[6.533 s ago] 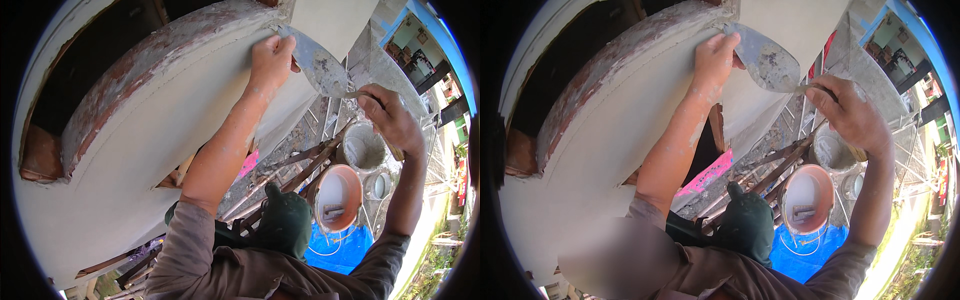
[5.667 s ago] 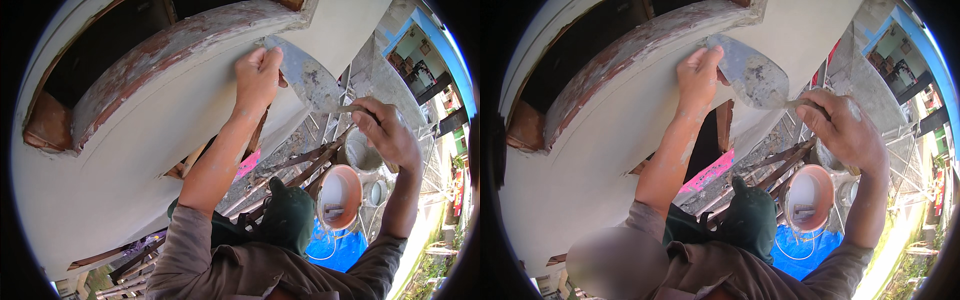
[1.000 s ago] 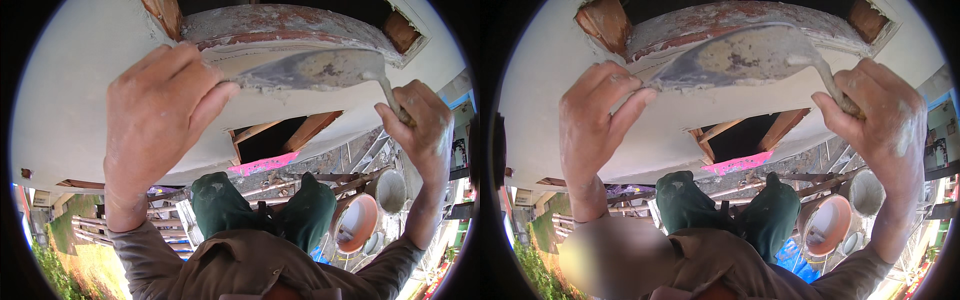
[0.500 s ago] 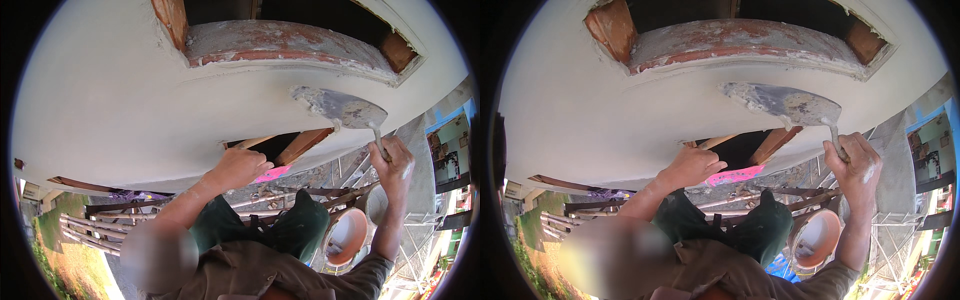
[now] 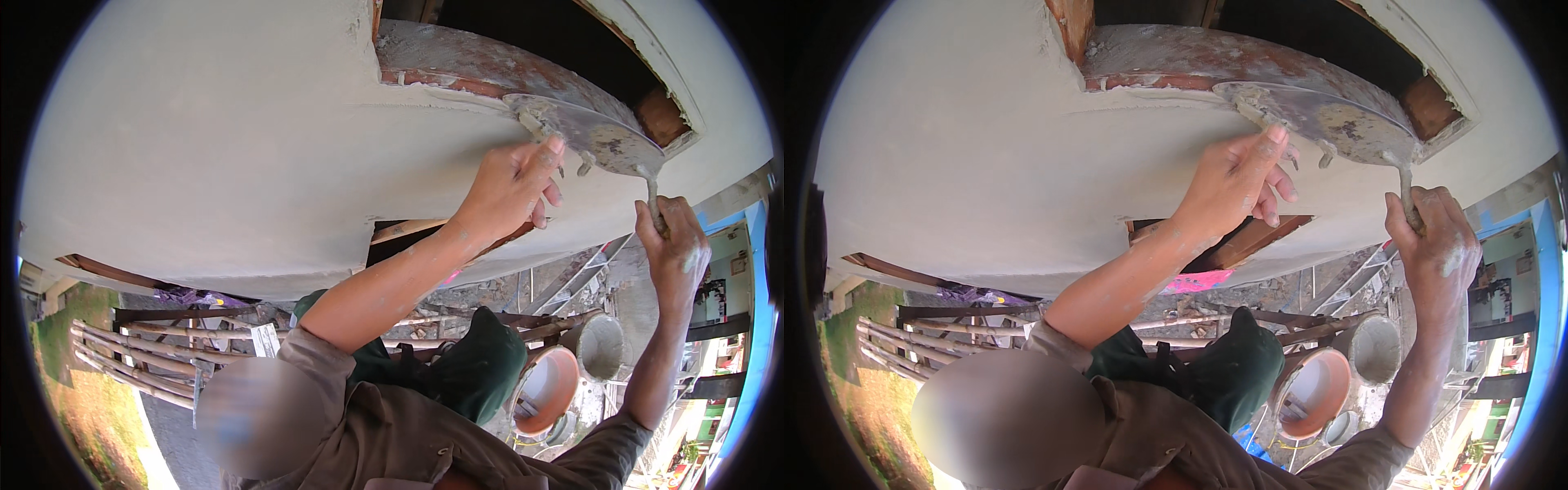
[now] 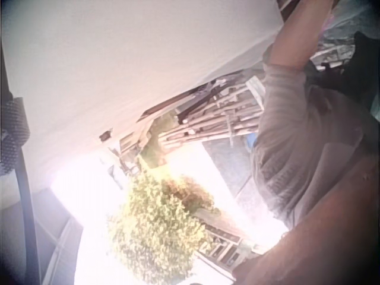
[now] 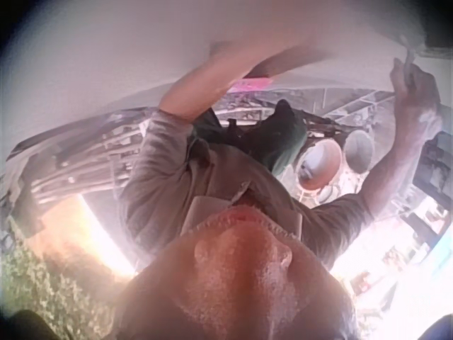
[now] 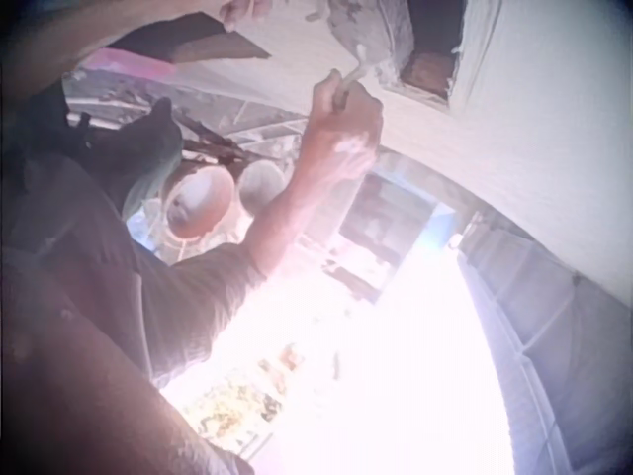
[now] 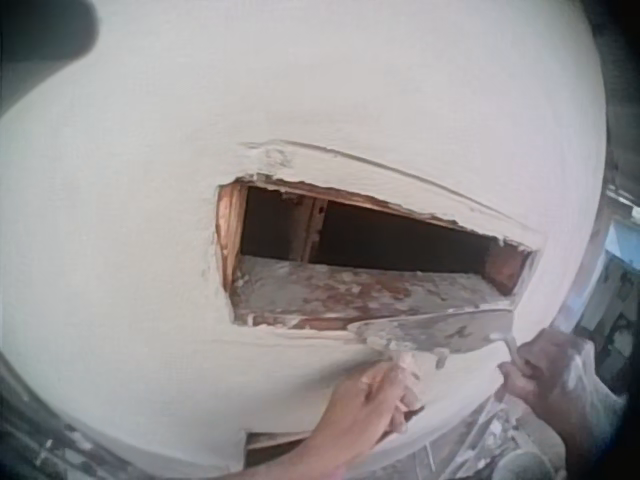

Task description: The person applies plaster to a rectangular opening in a wall using a trowel and hawk, smoothing the surface around the edges. They repeatedly scoop plaster from a bucket and spread it evenly over the exposed brick area.

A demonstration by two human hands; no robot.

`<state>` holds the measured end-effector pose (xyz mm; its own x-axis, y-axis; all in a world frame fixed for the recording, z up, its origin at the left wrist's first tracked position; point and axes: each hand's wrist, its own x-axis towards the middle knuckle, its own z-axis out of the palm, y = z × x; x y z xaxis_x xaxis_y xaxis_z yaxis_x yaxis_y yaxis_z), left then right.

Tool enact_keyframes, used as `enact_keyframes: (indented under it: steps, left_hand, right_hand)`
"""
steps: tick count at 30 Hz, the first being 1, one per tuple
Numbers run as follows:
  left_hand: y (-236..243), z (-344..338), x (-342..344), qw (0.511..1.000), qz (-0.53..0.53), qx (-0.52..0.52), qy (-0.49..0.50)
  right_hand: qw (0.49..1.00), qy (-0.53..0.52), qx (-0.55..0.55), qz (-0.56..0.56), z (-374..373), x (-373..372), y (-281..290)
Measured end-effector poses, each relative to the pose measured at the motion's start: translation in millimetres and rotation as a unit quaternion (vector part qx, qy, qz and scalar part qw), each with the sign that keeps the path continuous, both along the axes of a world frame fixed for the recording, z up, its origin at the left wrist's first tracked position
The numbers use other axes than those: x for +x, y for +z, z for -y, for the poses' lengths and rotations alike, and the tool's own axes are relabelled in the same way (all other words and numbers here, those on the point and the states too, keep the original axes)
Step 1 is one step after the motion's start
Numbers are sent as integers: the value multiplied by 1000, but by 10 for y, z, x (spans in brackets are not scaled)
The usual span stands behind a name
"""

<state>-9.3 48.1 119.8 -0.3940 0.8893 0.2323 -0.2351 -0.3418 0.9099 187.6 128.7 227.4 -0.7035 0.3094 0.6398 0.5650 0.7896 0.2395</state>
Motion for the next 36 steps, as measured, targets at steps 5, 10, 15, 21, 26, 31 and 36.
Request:
enact_keyframes:
  steps: [5,10,15,21,26,31,36]
  left_hand:
    - [34,-17,-15,997,67,28,-6]
    - [64,86,-9,991,133,23,18]
    - [74,228,-71,986,159,36,22]
    - [92,341,-140,984,165,48,48]
    - [22,431,-154,982,169,78,45]
    - [-305,448,232,995,-27,26,-91]
    - [-662,371,275,863,-477,22,-166]
  right_hand:
    - [999,-16,14,27,68,-111,100]
    - [999,-15,27,35,222,-269,184]
    - [997,-5,58,52,384,-411,262]
    - [996,11,60,70,496,-557,339]
    - [992,61,83,73,529,-541,381]
    - [998,26,39,50,469,-203,330]
    - [999,-31,13,32,252,-7,253]
